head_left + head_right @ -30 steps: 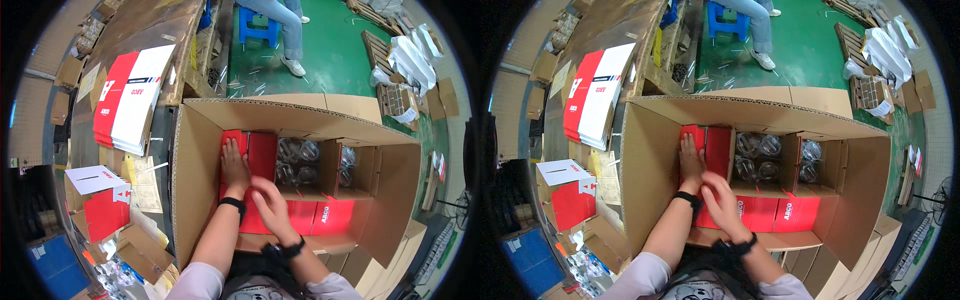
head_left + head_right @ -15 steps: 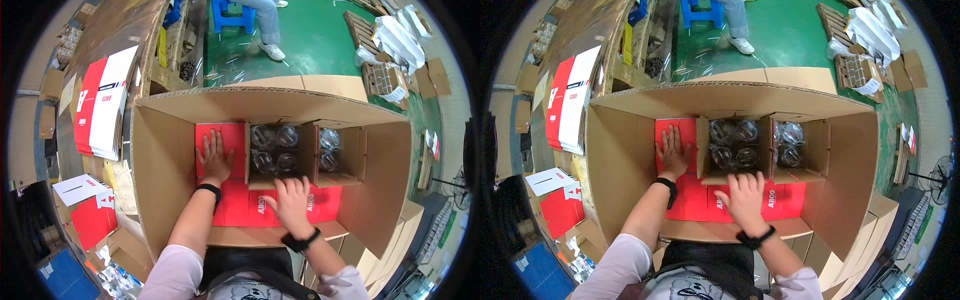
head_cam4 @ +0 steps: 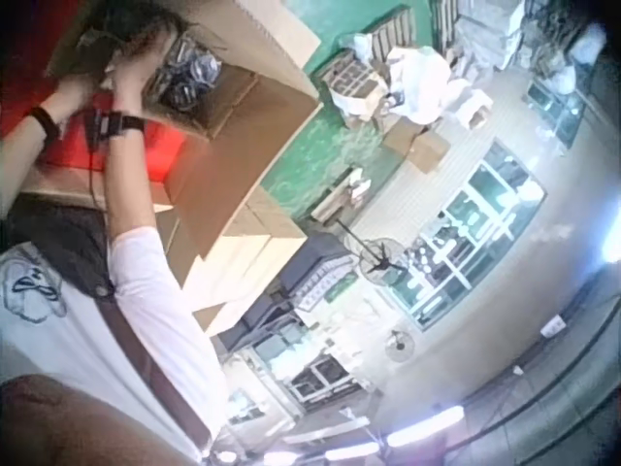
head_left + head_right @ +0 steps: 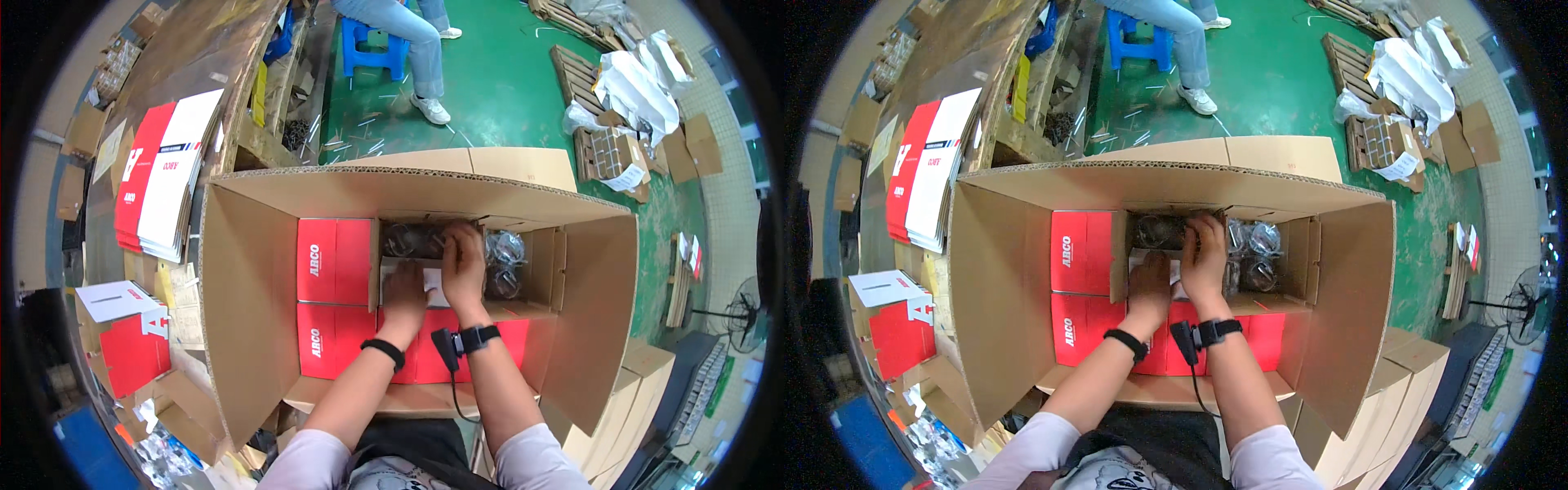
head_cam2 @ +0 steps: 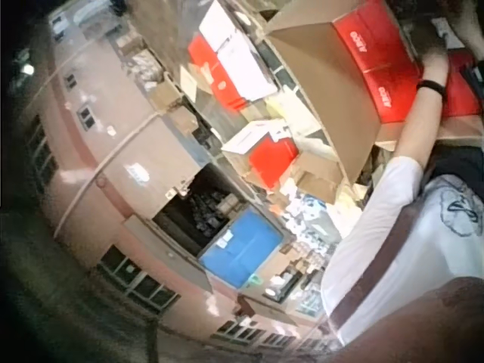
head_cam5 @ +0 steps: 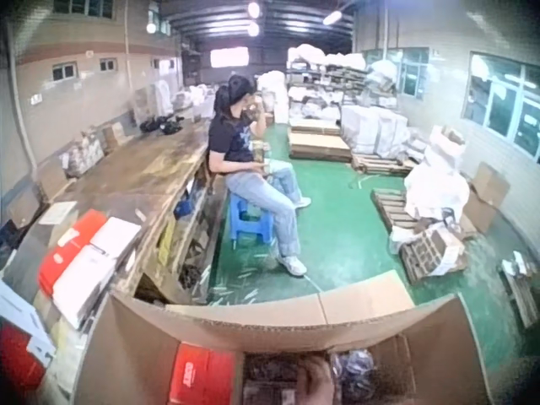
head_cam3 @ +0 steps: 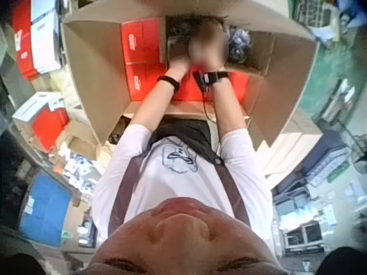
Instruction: The person packs small cylindrical metal objects into red cardboard boxes labeled ARCO. They transfer the items from a larger divided cardboard box into the smaller red boxes, arranging them neatly inside. The person then closes the red boxes and stacks them within the larger container.
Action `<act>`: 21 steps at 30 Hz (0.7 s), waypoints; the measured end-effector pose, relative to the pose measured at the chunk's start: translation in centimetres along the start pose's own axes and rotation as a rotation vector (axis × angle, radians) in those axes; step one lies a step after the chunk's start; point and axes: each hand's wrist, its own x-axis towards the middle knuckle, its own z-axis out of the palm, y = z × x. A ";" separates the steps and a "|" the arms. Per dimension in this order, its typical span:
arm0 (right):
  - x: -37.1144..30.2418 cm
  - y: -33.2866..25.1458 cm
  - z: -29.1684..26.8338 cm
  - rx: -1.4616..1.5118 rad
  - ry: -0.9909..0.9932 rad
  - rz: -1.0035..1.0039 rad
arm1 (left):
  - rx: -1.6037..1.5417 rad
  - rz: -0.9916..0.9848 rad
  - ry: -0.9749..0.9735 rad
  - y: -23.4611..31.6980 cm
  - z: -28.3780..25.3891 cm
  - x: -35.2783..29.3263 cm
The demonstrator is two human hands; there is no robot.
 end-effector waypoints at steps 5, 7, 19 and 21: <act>2.6 -4.2 -0.1 -0.579 -0.324 -0.215 | 0.151 -0.048 0.167 -4.2 7.9 0.8; 3.8 -3.0 -0.8 -0.730 -0.768 0.020 | 0.067 0.002 -0.005 -2.1 5.0 1.5; -0.1 2.0 3.4 -0.689 -0.225 -0.156 | -0.066 0.022 0.122 -2.4 5.1 0.0; 0.6 3.3 0.8 -0.356 -0.518 -0.148 | -0.124 0.019 0.073 -2.6 4.4 0.0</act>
